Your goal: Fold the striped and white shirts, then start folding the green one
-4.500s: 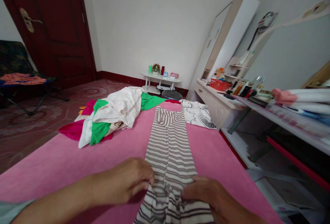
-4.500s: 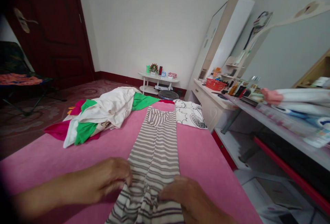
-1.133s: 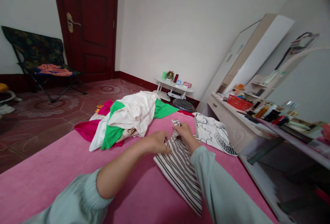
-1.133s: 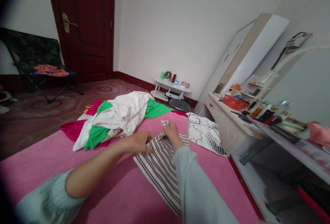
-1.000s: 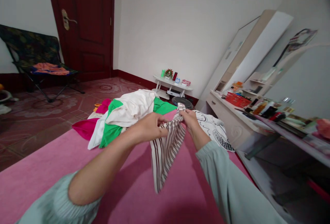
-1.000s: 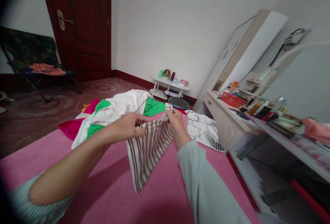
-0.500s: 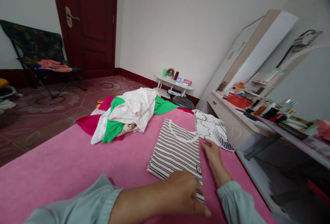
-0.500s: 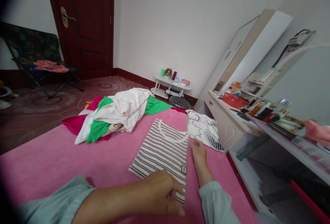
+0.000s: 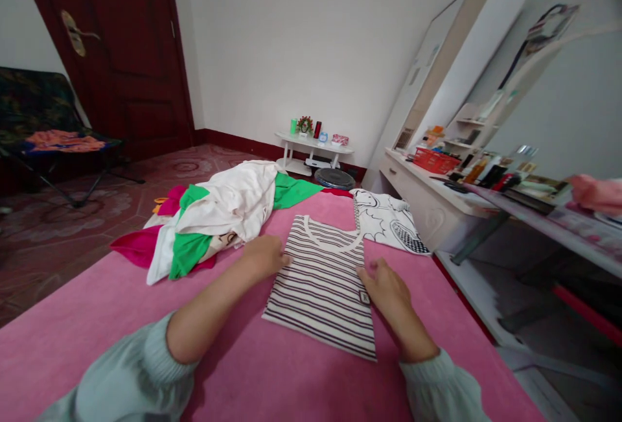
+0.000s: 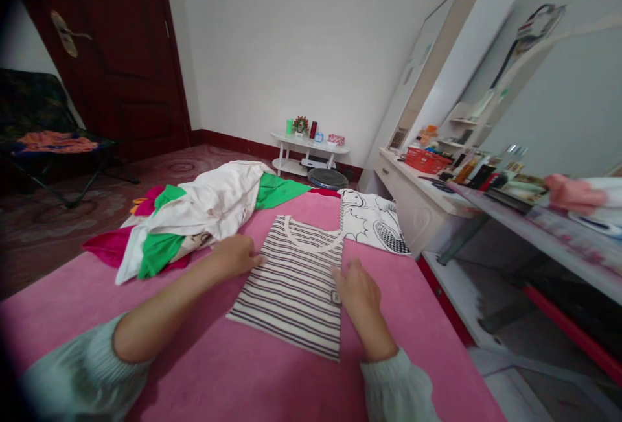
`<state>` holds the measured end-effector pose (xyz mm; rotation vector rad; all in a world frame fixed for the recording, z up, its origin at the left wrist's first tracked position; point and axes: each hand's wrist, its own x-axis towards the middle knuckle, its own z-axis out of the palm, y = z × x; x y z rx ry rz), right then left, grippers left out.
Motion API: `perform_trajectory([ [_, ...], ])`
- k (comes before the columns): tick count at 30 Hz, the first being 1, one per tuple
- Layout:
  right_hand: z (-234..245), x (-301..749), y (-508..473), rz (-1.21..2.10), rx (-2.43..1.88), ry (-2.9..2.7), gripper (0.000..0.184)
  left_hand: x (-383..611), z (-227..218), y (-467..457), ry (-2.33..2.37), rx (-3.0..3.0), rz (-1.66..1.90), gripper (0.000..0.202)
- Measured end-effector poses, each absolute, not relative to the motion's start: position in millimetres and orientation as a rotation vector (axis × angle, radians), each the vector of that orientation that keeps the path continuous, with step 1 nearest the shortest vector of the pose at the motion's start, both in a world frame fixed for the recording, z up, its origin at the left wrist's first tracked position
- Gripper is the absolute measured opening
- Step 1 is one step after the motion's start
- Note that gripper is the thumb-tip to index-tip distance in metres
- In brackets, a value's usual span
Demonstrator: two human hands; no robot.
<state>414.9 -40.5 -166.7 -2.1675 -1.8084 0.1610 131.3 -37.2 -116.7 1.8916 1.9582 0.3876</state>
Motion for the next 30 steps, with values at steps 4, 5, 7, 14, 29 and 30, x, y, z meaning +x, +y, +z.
perform_trajectory([
  [4,-156,420,-45,0.234,-2.247,-1.925,0.039,123,-129,-33,1.566,1.811,0.133,0.039],
  [5,-155,420,-46,0.248,-2.234,-1.941,0.037,122,-130,-34,1.477,1.791,0.129,0.036],
  [7,-153,419,-47,0.291,-2.198,-1.956,0.032,122,-130,-35,1.373,1.803,0.177,0.028],
  [14,-160,415,-43,0.435,-1.925,-1.783,0.013,135,-127,-34,1.460,1.929,0.399,0.011],
  [29,-173,385,-45,0.808,-1.338,-1.534,0.060,215,-137,-93,0.539,1.880,0.712,0.029],
  [30,-174,386,-44,0.866,-1.253,-1.518,0.056,215,-142,-89,0.598,1.853,0.752,0.029],
])
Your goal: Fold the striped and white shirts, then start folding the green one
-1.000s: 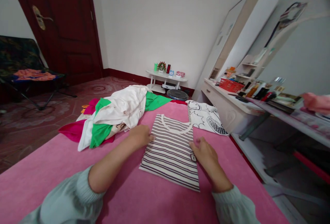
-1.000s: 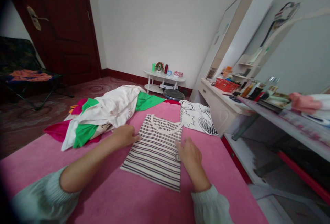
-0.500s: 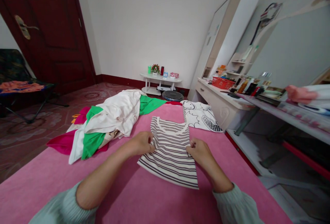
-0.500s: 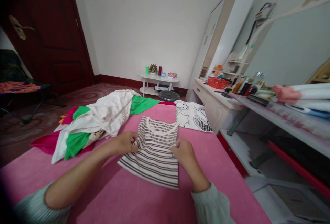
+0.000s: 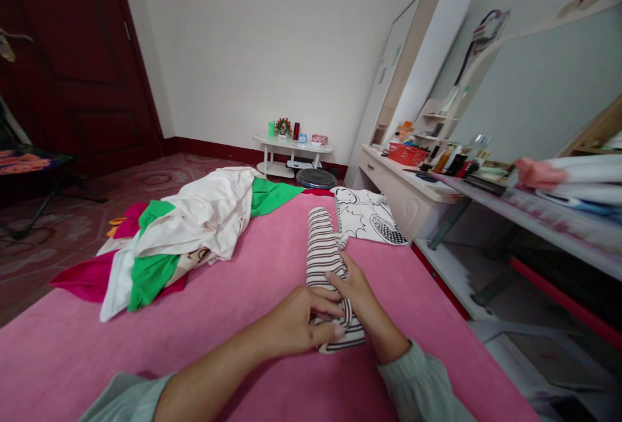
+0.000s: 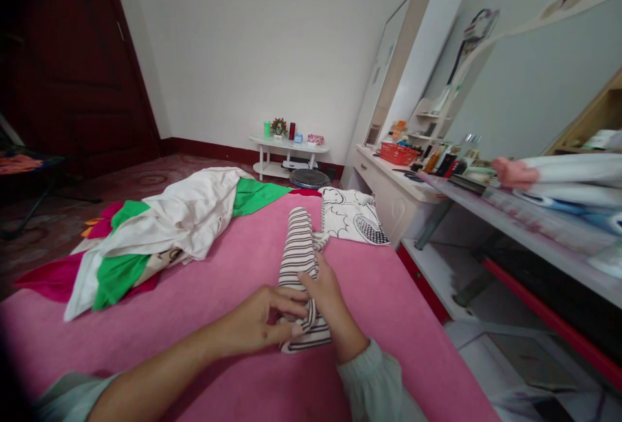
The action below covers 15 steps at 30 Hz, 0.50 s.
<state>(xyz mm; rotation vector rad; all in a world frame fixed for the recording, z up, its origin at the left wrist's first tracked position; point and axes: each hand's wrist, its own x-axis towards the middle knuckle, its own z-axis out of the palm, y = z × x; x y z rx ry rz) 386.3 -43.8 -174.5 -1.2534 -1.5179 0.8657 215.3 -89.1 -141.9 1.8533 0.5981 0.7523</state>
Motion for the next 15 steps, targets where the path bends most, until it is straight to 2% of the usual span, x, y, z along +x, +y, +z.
perform_trajectory([
  [3,-170,384,-46,1.006,-1.092,-1.412,0.045,206,-158,-67,0.930,1.855,0.993,0.035],
  [6,-155,383,-51,0.982,-1.090,-1.344,0.046,183,-179,-37,1.363,2.161,1.135,0.037],
  [9,-135,393,-48,0.718,-1.164,-1.370,0.047,164,-199,-18,1.694,2.351,0.865,0.053],
  [12,-112,418,-26,0.370,-1.220,-1.461,0.049,161,-209,-15,1.768,2.428,0.663,0.050],
  [15,-85,449,18,0.045,-1.253,-1.625,0.051,167,-209,-17,1.806,2.442,0.617,0.048],
])
